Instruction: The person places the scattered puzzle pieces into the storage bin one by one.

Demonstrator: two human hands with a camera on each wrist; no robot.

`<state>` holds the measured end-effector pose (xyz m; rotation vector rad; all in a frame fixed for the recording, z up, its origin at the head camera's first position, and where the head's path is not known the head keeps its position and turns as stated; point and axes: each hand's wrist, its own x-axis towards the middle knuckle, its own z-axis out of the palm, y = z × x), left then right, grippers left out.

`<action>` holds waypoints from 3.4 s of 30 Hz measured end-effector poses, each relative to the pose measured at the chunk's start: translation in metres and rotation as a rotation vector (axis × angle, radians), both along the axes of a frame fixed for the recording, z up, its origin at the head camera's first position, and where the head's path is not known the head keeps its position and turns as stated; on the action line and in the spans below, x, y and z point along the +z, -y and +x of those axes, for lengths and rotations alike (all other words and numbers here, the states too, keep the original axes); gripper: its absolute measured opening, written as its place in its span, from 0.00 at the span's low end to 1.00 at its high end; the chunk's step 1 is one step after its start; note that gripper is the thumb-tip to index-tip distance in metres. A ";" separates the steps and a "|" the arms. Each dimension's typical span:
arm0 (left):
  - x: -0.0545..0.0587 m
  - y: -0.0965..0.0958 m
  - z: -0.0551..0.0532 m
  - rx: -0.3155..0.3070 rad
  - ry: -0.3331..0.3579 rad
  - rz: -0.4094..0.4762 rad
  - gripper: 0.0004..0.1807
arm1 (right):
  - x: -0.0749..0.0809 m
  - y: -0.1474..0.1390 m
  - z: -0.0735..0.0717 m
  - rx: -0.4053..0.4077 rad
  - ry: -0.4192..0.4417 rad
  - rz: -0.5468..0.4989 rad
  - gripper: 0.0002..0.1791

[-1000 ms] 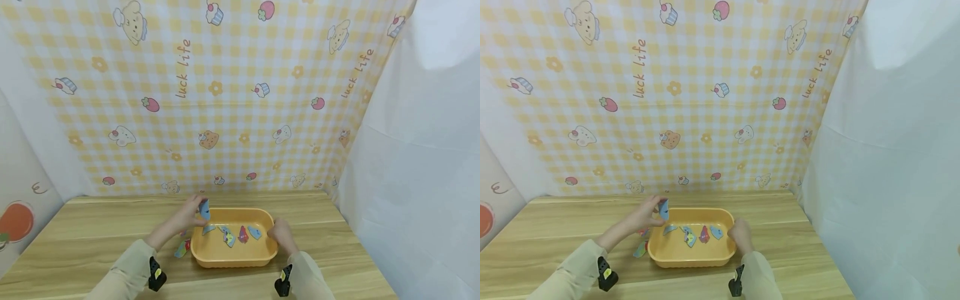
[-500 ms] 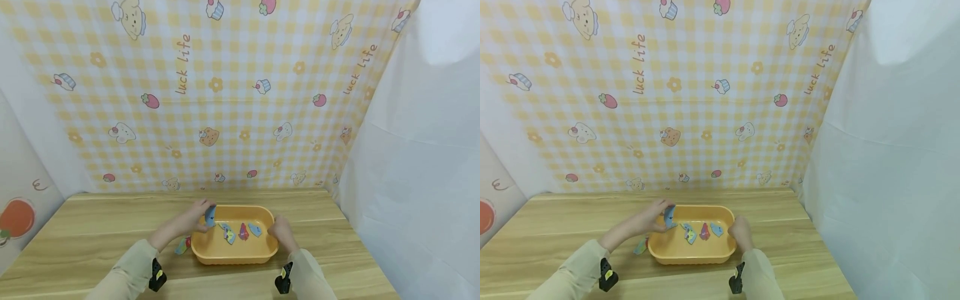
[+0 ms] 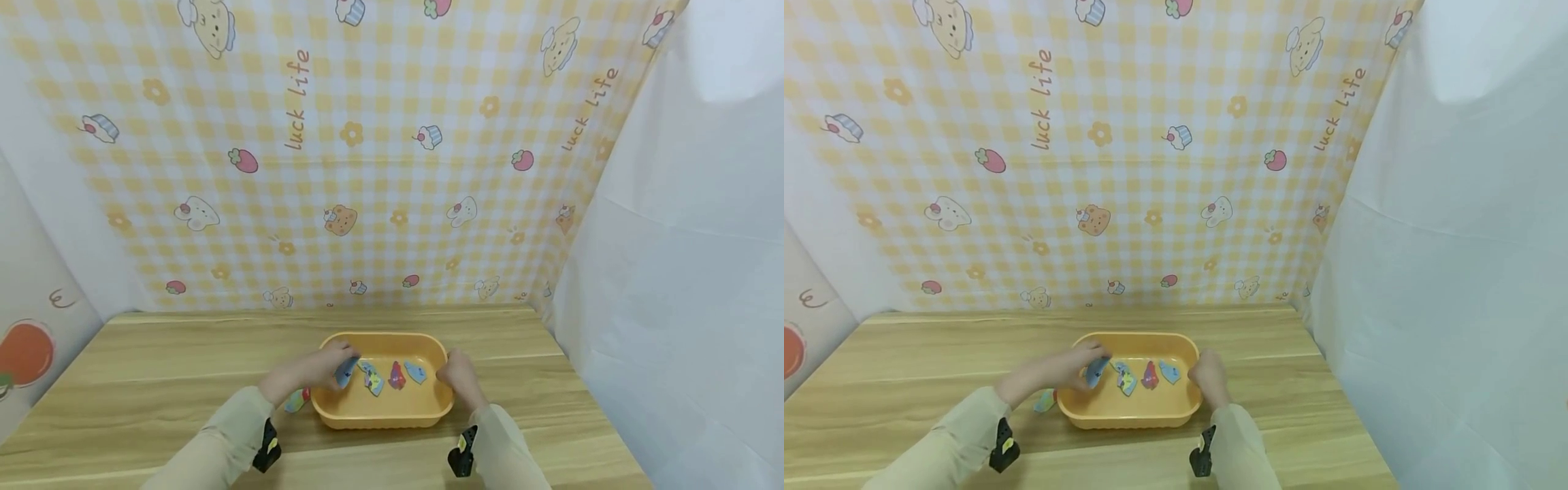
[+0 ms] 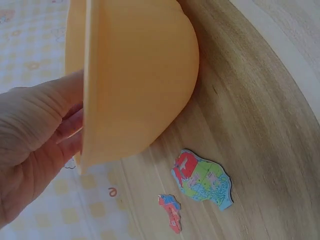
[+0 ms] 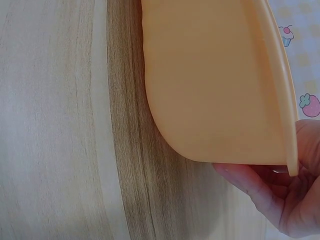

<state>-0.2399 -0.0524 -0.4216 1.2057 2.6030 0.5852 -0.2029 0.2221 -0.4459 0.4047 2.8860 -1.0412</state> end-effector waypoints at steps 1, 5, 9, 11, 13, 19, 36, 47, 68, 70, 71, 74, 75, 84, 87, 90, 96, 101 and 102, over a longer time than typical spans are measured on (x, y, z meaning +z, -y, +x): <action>-0.001 -0.002 0.000 0.004 -0.004 -0.019 0.33 | 0.000 0.000 0.000 0.000 0.001 -0.001 0.16; -0.003 -0.008 0.000 0.030 0.017 -0.093 0.33 | -0.001 -0.001 0.000 0.008 -0.001 0.008 0.17; -0.006 -0.012 0.001 0.048 0.037 -0.147 0.32 | -0.001 -0.001 0.000 0.010 -0.005 0.003 0.18; -0.006 -0.014 0.002 0.051 0.037 -0.176 0.32 | -0.002 -0.001 0.000 0.009 -0.009 0.000 0.18; -0.005 -0.016 0.004 0.063 0.050 -0.201 0.32 | -0.002 -0.001 -0.001 0.010 -0.013 0.003 0.16; -0.006 -0.018 0.008 0.093 0.094 -0.229 0.32 | -0.005 -0.001 -0.003 0.009 -0.021 0.025 0.11; -0.011 -0.017 0.003 0.088 0.050 -0.286 0.32 | 0.001 0.002 -0.007 0.011 -0.007 0.060 0.07; -0.011 -0.012 0.001 0.061 0.016 -0.208 0.28 | 0.000 0.004 -0.004 0.004 0.005 0.034 0.10; -0.005 0.026 -0.013 0.295 -0.094 0.271 0.10 | -0.001 0.002 -0.003 -0.004 0.012 0.052 0.12; -0.008 0.033 -0.017 0.327 -0.084 0.282 0.09 | -0.001 0.002 -0.002 -0.009 0.023 0.061 0.12; -0.010 0.037 -0.018 0.339 -0.072 0.285 0.09 | -0.001 0.002 -0.001 -0.010 0.027 0.065 0.12; -0.018 0.049 -0.022 0.355 -0.037 0.281 0.09 | 0.000 0.001 0.002 -0.005 0.016 0.064 0.09; -0.021 0.052 -0.022 0.360 -0.030 0.273 0.09 | -0.001 0.001 0.003 0.000 0.006 0.059 0.08; -0.043 0.073 -0.016 0.384 0.026 0.147 0.14 | 0.000 -0.001 0.014 0.022 -0.051 -0.005 0.10; -0.048 0.077 -0.017 0.357 -0.010 0.136 0.14 | -0.006 -0.004 0.015 0.026 -0.063 -0.046 0.10; -0.052 0.080 -0.018 0.337 -0.032 0.132 0.14 | -0.016 -0.009 0.013 0.052 -0.095 -0.086 0.08; -0.055 0.084 -0.017 0.350 -0.019 0.135 0.14 | -0.010 -0.005 0.020 0.016 -0.065 -0.133 0.05; -0.057 0.085 -0.016 0.369 -0.015 0.146 0.10 | -0.009 0.001 0.024 -0.010 -0.061 -0.146 0.04; -0.057 0.086 -0.016 0.374 -0.015 0.148 0.09 | -0.011 0.001 0.024 -0.013 -0.069 -0.146 0.04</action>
